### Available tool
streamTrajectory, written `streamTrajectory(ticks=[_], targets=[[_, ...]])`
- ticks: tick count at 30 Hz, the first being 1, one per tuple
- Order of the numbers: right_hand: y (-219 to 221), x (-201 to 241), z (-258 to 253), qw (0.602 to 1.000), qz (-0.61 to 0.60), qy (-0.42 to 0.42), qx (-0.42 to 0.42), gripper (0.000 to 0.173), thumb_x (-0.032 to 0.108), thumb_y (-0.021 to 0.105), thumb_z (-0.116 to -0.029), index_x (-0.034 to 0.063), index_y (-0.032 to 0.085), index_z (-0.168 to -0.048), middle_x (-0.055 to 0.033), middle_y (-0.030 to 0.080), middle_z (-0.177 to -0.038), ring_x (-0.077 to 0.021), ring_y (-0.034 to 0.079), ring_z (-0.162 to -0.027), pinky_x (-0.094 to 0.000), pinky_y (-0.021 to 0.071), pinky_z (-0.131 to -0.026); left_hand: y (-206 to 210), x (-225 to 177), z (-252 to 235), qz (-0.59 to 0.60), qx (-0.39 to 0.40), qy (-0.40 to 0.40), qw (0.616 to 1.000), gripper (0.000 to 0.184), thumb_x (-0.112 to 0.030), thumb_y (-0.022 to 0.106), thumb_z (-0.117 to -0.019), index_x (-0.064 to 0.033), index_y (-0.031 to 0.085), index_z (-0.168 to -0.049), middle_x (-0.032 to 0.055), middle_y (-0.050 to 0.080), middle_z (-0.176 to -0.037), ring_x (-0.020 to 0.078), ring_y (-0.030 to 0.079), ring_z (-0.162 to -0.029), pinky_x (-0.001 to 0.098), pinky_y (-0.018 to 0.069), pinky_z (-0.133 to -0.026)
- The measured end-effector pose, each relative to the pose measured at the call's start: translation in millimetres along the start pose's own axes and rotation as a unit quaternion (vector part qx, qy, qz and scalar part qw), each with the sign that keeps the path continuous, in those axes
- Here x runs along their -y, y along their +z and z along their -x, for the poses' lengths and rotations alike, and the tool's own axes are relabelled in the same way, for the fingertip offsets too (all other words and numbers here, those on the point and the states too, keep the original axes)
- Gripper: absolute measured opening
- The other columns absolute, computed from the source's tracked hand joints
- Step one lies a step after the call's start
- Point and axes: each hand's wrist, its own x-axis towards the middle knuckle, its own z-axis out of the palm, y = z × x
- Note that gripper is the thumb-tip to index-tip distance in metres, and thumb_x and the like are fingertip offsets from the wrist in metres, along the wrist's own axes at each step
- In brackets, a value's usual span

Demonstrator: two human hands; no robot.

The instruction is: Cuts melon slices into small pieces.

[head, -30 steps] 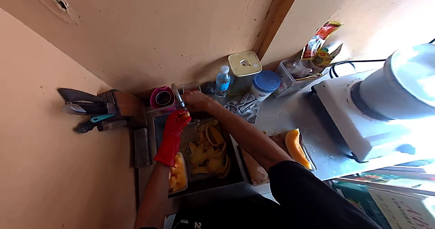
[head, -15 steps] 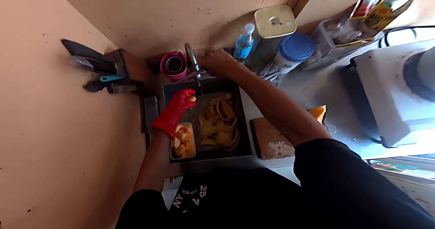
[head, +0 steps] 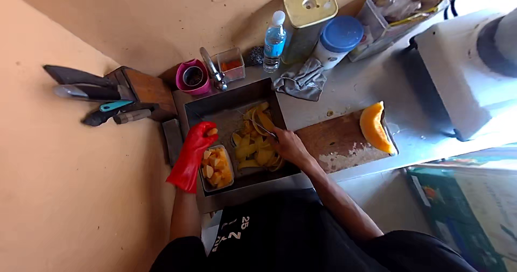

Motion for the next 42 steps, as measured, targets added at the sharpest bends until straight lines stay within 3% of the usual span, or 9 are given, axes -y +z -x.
streamTrajectory(ticks=[4, 8, 14, 20, 24, 27, 30, 37, 42], targets=[[17.9, 0.8, 52.6, 0.989, -0.123, 0.054, 0.063, 0.032, 0.030, 0.058, -0.1027, 0.0018, 0.066, -0.117, -0.0143, 0.070, -0.091, -0.0276, 0.069, -0.085, -0.0502, 0.0568, -0.080, 14.3, 8.8, 52.8, -0.020, 0.014, 0.000, 1.000, 0.032, -0.013, 0.075, -0.0902, -0.0084, 0.069, -0.122, 0.0122, 0.069, -0.119, 0.0244, 0.066, -0.111, 0.0478, 0.0544, -0.097], [5.9, -8.7, 86.7, 0.977, -0.201, 0.069, 0.003, 0.028, 0.025, 0.057, -0.1018, 0.0008, 0.066, -0.112, -0.0123, 0.068, -0.088, -0.0225, 0.066, -0.080, -0.0435, 0.0546, -0.077, 84.1, -18.8, 77.1, -0.163, -0.064, 0.166, 0.970, 0.050, -0.026, 0.047, -0.0987, 0.0091, 0.064, -0.129, 0.0314, 0.058, -0.137, 0.0508, 0.051, -0.132, 0.0579, 0.0320, -0.116], [-35.7, -74.3, 131.6, 0.898, -0.214, 0.181, -0.340, 0.023, 0.017, 0.058, -0.0993, -0.0039, 0.066, -0.104, -0.0101, 0.067, -0.082, -0.0170, 0.065, -0.074, -0.0368, 0.0555, -0.071, 101.7, 3.0, 89.7, -0.319, -0.091, 0.186, 0.925, 0.073, -0.056, 0.027, -0.1026, -0.0060, 0.045, -0.153, 0.0236, 0.040, -0.158, 0.0510, 0.028, -0.148, 0.0700, 0.0100, -0.118], [-60.0, -150.9, 144.8, 0.696, -0.246, 0.350, -0.577, 0.025, 0.018, 0.053, -0.1026, -0.0038, 0.064, -0.109, -0.0129, 0.068, -0.085, -0.0236, 0.067, -0.079, -0.0452, 0.0537, -0.077, 176.4, -179.0, -2.6, 0.074, 0.057, 0.368, 0.925, 0.037, -0.021, 0.051, -0.1041, -0.0004, 0.064, -0.132, 0.0153, 0.066, -0.133, 0.0222, 0.063, -0.124, 0.0403, 0.0501, -0.108], [-58.0, -154.7, 123.9, 0.676, -0.317, 0.339, -0.573, 0.033, 0.020, 0.048, -0.1050, -0.0070, 0.062, -0.118, -0.0172, 0.072, -0.095, -0.0258, 0.069, -0.082, -0.0464, 0.0572, -0.076, 221.8, -291.6, -36.7, 0.193, 0.181, 0.292, 0.919, 0.044, -0.027, 0.048, -0.1081, -0.0119, 0.050, -0.150, 0.0078, 0.054, -0.150, 0.0170, 0.052, -0.137, 0.0393, 0.0436, -0.115], [-64.1, -148.3, 121.9, 0.648, -0.360, 0.339, -0.580, 0.032, 0.019, 0.050, -0.1054, -0.0068, 0.062, -0.118, -0.0179, 0.073, -0.098, -0.0261, 0.071, -0.085, -0.0455, 0.0589, -0.079, 257.9, -321.7, -54.9, 0.187, 0.217, 0.332, 0.899, 0.046, -0.028, 0.043, -0.1094, -0.0019, 0.050, -0.146, 0.0168, 0.054, -0.147, 0.0218, 0.052, -0.136, 0.0382, 0.0416, -0.115], [-68.4, -142.7, 125.6, 0.646, -0.402, 0.323, -0.563, 0.029, 0.019, 0.049, -0.1051, -0.0042, 0.063, -0.117, -0.0175, 0.073, -0.101, -0.0284, 0.070, -0.094, -0.0501, 0.0555, -0.087, 269.6, -325.1, -56.2, 0.150, 0.201, 0.325, 0.912, 0.040, -0.021, 0.041, -0.1092, 0.0044, 0.059, -0.135, 0.0217, 0.060, -0.139, 0.0260, 0.056, -0.132, 0.0404, 0.0416, -0.115], [-45.7, -101.0, 135.5, 0.747, -0.430, 0.228, -0.454, 0.028, 0.017, 0.049, -0.1044, -0.0037, 0.060, -0.121, -0.0146, 0.073, -0.106, -0.0204, 0.070, -0.097, -0.0411, 0.0554, -0.087, 236.0, -251.8, -14.7, 0.337, 0.137, -0.017, 0.931, 0.042, -0.019, 0.045, -0.1075, 0.0033, 0.046, -0.143, 0.0208, 0.056, -0.138, 0.0230, 0.059, -0.120, 0.0417, 0.0492, -0.101], [-32.0, -101.2, 138.3, 0.816, -0.437, 0.172, -0.337, 0.033, 0.023, 0.047, -0.1076, -0.0040, 0.058, -0.123, -0.0113, 0.074, -0.103, -0.0147, 0.071, -0.086, -0.0332, 0.0581, -0.073, 215.9, -184.1, 22.1, 0.228, 0.011, 0.049, 0.972, 0.044, -0.027, 0.043, -0.1082, 0.0039, 0.058, -0.135, 0.0213, 0.063, -0.132, 0.0258, 0.065, -0.116, 0.0436, 0.0573, -0.095]])
